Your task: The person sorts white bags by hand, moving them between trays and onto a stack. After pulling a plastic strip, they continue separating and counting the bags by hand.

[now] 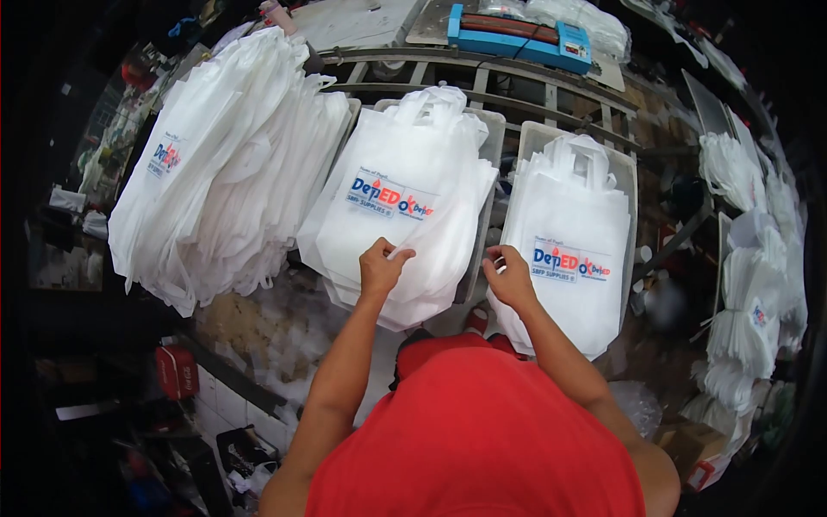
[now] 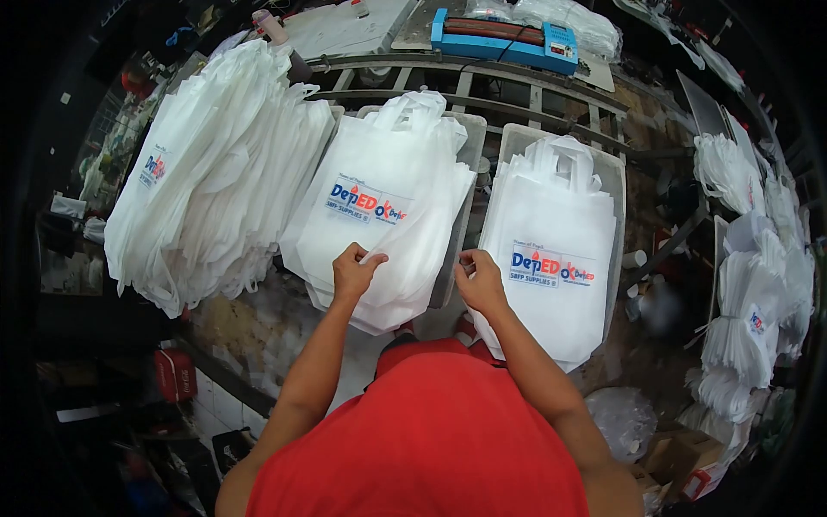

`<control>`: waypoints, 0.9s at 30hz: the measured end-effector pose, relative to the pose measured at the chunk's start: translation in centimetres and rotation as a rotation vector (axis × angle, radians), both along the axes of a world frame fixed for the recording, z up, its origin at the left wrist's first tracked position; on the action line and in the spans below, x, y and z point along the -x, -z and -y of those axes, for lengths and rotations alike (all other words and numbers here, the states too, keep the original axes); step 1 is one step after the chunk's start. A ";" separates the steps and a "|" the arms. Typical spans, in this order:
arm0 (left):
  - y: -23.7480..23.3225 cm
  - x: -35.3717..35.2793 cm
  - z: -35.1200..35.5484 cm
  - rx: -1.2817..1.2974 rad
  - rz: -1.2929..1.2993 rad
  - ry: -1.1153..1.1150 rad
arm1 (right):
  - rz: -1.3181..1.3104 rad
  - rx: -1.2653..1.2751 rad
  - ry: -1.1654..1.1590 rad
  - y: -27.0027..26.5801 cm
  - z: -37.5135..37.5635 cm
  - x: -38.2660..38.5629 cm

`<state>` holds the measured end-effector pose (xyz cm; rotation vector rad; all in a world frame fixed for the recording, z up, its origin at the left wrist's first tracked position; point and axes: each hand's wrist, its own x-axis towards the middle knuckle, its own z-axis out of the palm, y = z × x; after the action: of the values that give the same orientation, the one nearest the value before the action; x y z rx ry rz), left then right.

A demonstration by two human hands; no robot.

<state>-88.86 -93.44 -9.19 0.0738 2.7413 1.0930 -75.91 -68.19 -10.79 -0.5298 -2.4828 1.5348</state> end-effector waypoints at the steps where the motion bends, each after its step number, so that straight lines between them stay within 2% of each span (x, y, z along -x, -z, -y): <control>1: 0.2 0.1 0.2 0.009 -0.001 -0.007 | 0.001 0.047 -0.002 -0.7 0.3 0.4; 3: 0.6 0.2 0.4 0.019 -0.004 -0.007 | 0.059 0.122 -0.026 -2.4 1.6 1.3; 5: 0.9 0.2 0.5 -0.149 0.024 0.071 | 0.182 0.309 -0.120 -2.0 2.8 2.6; 6: 1.4 0.1 0.6 -0.149 0.025 0.082 | 0.180 0.309 -0.110 -2.4 3.6 3.1; 8: 2.6 -0.2 1.0 -0.372 -0.161 0.189 | 0.285 0.741 -0.062 -3.5 6.0 4.5; 9: 1.3 -0.8 1.1 -0.353 -0.044 0.241 | 0.337 0.844 0.022 -3.8 7.0 5.4; 10: 1.1 -1.2 1.3 -0.355 -0.043 0.253 | 0.331 0.844 0.034 -3.9 7.7 6.1; 12: 0.6 -1.8 1.8 -0.314 -0.451 0.574 | 0.380 0.918 0.106 -4.0 8.7 7.3; 14: 1.0 -1.7 3.0 -0.238 -0.402 0.617 | 0.356 0.946 0.091 -1.7 8.7 7.9; 15: 2.9 -0.8 4.1 -0.199 -0.394 0.561 | 0.246 0.718 -0.082 0.7 8.3 8.1; 16: 3.1 0.0 4.9 -0.160 -0.384 0.506 | 0.139 0.488 -0.248 0.6 8.2 7.9; 17: 3.3 1.0 6.0 -0.158 -0.275 0.422 | 0.119 0.224 -0.226 0.3 7.9 6.8; 18: 3.1 2.0 7.0 -0.092 -0.272 0.355 | 0.128 0.223 -0.218 -0.5 7.8 5.8; 20: 1.6 3.1 7.8 -0.235 -0.296 0.136 | -0.021 -0.532 -0.525 -1.5 8.5 3.3; 21: 1.5 3.7 8.3 -0.242 -0.289 0.144 | 0.054 -0.537 -0.573 -2.1 9.0 2.6; 24: 0.7 4.7 8.7 -0.305 -0.388 0.216 | 0.035 -0.639 -0.513 -0.2 9.8 2.7; 25: -0.4 4.4 8.4 -0.335 -0.421 0.302 | 0.042 -0.642 -0.512 -0.8 10.0 3.1; 26: -1.4 3.9 8.1 -0.361 -0.454 0.386 | 0.015 -0.583 -0.444 -1.3 10.2 3.6; 27: -2.5 3.3 7.6 -0.394 -0.426 0.350 | -0.011 -0.522 -0.375 -1.7 10.5 4.2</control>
<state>-92.13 -101.09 -6.74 0.8973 2.6411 1.6332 -80.11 -78.71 -9.06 0.0315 -2.9310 0.8962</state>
